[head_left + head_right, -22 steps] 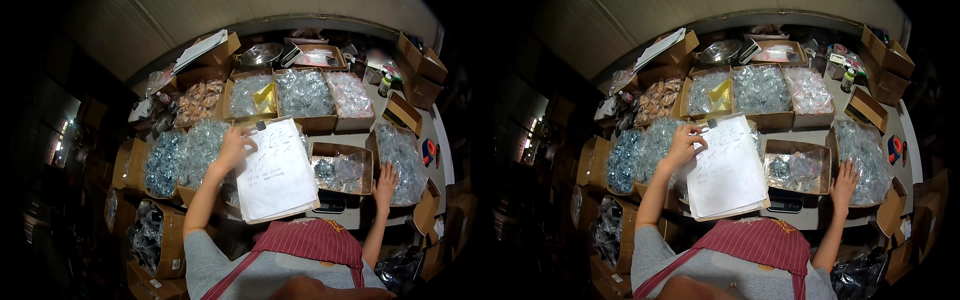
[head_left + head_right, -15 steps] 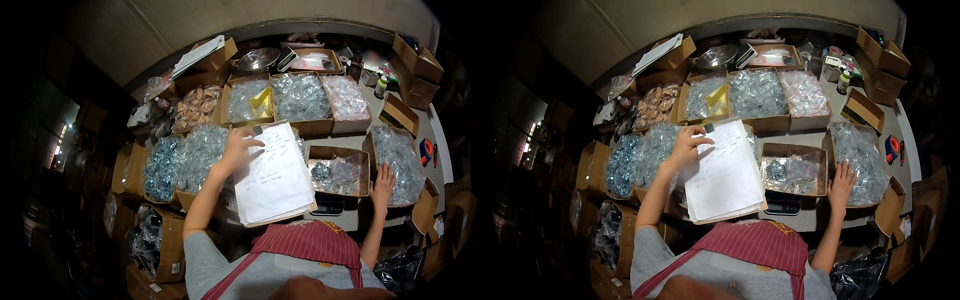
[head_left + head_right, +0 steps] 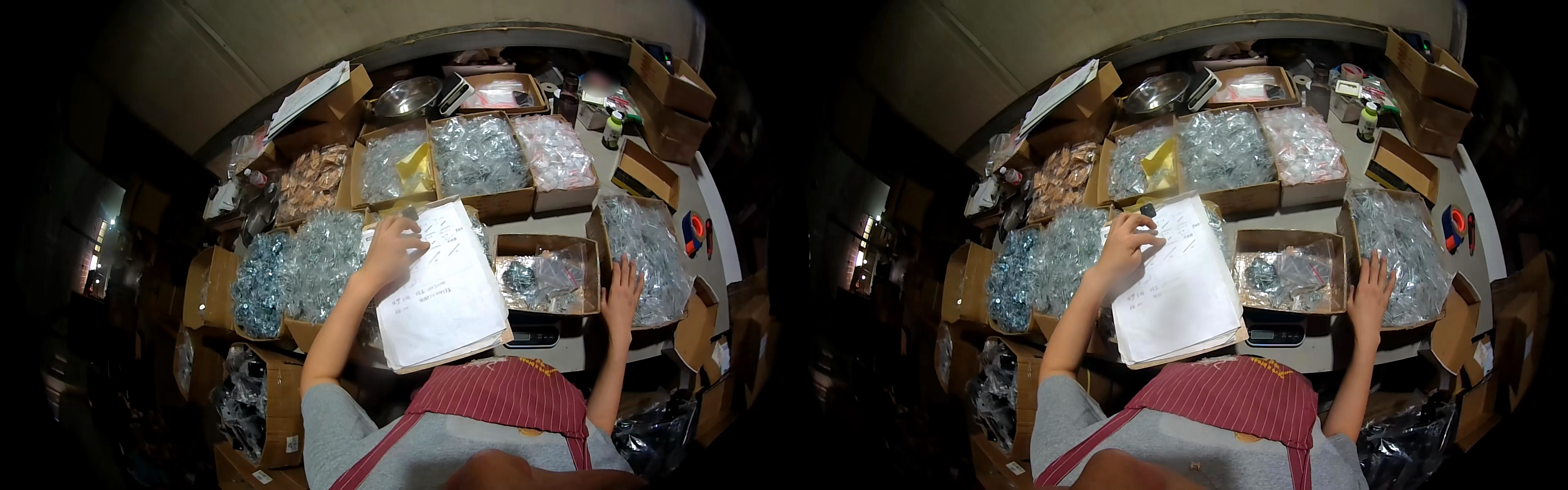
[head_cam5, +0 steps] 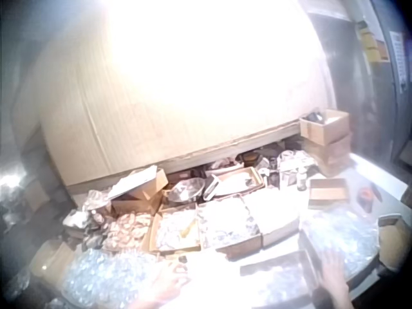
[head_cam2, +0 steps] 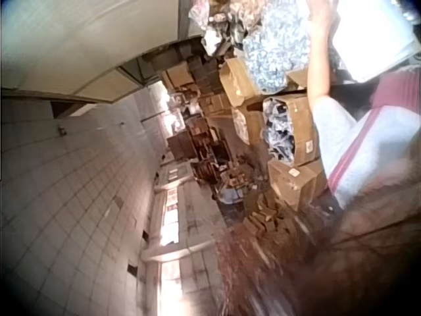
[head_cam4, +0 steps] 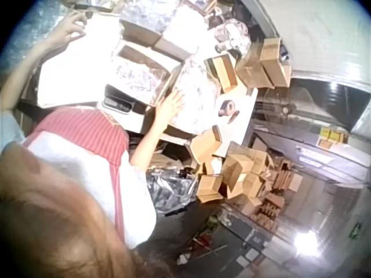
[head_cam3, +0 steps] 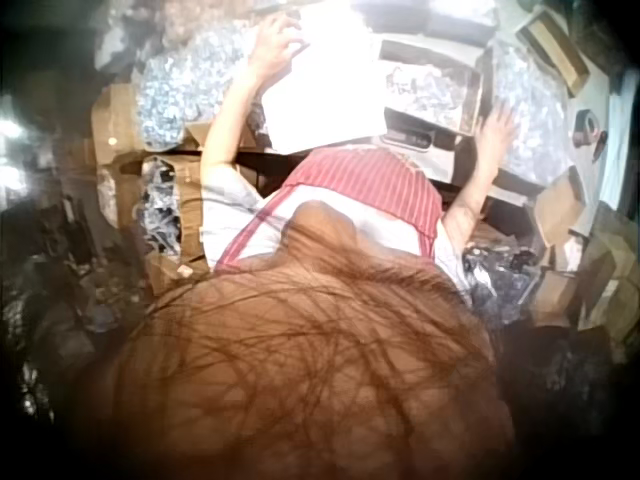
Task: The person packs small items wrapped in bubble wrap into cardboard boxes on a cluttered table. They handle the items one at a time, place them into boxes, and occasionally refer to a document on the table.
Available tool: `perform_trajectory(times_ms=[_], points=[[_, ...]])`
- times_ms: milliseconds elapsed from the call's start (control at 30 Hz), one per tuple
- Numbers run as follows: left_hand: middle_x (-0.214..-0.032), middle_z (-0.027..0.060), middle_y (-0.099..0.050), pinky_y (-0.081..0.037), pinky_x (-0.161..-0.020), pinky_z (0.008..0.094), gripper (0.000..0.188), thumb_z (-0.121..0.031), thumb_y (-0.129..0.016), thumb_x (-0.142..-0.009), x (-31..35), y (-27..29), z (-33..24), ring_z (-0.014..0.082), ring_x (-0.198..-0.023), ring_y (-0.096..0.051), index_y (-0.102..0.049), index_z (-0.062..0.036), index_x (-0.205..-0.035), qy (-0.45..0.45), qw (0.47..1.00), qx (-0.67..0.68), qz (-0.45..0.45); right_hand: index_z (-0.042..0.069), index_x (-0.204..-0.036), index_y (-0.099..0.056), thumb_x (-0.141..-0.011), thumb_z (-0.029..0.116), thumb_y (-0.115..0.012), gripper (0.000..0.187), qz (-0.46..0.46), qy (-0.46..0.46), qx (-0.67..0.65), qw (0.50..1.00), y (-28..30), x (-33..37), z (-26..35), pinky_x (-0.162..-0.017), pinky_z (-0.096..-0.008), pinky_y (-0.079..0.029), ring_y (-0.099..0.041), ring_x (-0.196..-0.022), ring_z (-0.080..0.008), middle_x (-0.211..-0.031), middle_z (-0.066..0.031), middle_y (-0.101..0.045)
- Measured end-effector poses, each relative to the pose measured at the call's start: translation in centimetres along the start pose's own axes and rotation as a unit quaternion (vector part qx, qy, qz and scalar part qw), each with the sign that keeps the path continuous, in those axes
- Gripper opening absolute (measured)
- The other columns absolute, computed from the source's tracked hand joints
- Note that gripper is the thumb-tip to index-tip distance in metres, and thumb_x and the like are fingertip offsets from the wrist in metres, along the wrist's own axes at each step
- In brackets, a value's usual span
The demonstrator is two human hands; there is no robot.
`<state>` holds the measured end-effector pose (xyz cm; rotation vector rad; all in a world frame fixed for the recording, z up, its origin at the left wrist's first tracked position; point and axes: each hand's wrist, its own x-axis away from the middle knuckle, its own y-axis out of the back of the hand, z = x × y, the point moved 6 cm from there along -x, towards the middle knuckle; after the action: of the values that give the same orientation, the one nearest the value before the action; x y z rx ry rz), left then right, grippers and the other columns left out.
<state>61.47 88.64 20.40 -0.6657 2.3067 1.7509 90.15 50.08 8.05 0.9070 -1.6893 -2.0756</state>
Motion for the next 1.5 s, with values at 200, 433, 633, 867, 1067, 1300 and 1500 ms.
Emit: perform_trajectory(times_ms=[200,433,633,867,1067,1300,1500], points=[[-0.109,0.0046,-0.063,-0.044,-0.097,0.0425,0.007,-0.012,-0.081,-0.076,0.6,0.2,1.5,0.0308,-0.111,-0.054,-0.077,-0.0148,-0.081,0.003,1.0,-0.015,-0.003,0.001,-0.141,-0.042,-0.08,0.007,-0.069,0.067,-0.004,0.006,-0.007,1.0,0.3,-0.1,0.4,-0.123,-0.0541,-0.014,-0.025,-0.148,-0.0342,-0.16,-0.0143,-0.029],[-0.123,0.0097,-0.056,-0.042,-0.103,0.0413,0.059,0.011,-0.053,-0.069,-2.3,-0.1,-1.6,0.0315,-0.119,-0.045,-0.078,-0.0223,-0.111,0.015,0.999,0.014,0.045,0.002,-0.143,-0.041,-0.081,0.01,-0.069,0.068,0.008,0.0,0.001,1.0,0.2,-0.1,0.3,-0.123,-0.0535,-0.014,-0.024,-0.149,-0.0334,-0.16,-0.0137,-0.028],[-0.122,0.0113,-0.053,-0.038,-0.107,0.0426,0.023,-0.014,-0.071,-0.089,-3.2,-1.3,-1.4,0.0328,-0.122,-0.044,-0.079,-0.0233,-0.108,0.021,0.991,-0.02,0.133,0.002,-0.145,-0.04,-0.083,0.013,-0.069,0.069,0.006,0.009,0.016,1.0,-0.3,-0.1,0.0,-0.123,-0.0525,-0.015,-0.025,-0.149,-0.0328,-0.161,-0.0129,-0.028],[-0.127,0.0116,-0.055,-0.034,-0.112,0.0419,0.051,0.006,-0.059,-0.077,-3.7,-2.0,-0.1,0.0326,-0.125,-0.042,-0.079,-0.0253,-0.111,0.026,0.982,-0.004,0.186,0.002,-0.143,-0.043,-0.084,0.013,-0.067,0.065,0.0,0.011,0.021,1.0,0.0,-0.1,0.1,-0.122,-0.0526,-0.016,-0.025,-0.149,-0.0311,-0.16,-0.0112,-0.03],[-0.134,0.0131,-0.052,-0.032,-0.114,0.0443,0.05,0.001,-0.06,-0.077,-2.7,-1.1,-0.6,0.0353,-0.13,-0.04,-0.074,-0.0239,-0.119,0.021,0.986,0.019,0.162,0.002,-0.143,-0.043,-0.084,0.013,-0.067,0.065,-0.017,0.023,0.022,0.999,-0.6,0.0,-0.2,-0.122,-0.0523,-0.016,-0.025,-0.149,-0.031,-0.16,-0.0108,-0.03],[-0.153,0.0182,-0.034,-0.021,-0.118,0.0521,0.084,-0.022,-0.074,-0.068,-0.2,3.4,-1.6,0.0412,-0.138,-0.028,-0.049,-0.0196,-0.147,0.041,0.982,0.007,0.185,0.003,-0.143,-0.042,-0.084,0.013,-0.067,0.065,-0.008,0.017,0.024,1.0,-0.6,-0.1,-0.2,-0.122,-0.0528,-0.016,-0.025,-0.149,-0.0311,-0.16,-0.0106,-0.03],[-0.155,0.0263,-0.025,-0.014,-0.116,0.0575,0.091,-0.028,-0.075,-0.068,4.0,0.9,0.2,0.0475,-0.141,-0.021,-0.039,-0.0145,-0.151,0.07,0.971,-0.1,0.203,0.003,-0.143,-0.042,-0.084,0.013,-0.067,0.065,-0.014,0.022,0.024,0.999,-0.9,0.0,-0.2,-0.122,-0.0527,-0.016,-0.025,-0.149,-0.031,-0.16,-0.0102,-0.029]])
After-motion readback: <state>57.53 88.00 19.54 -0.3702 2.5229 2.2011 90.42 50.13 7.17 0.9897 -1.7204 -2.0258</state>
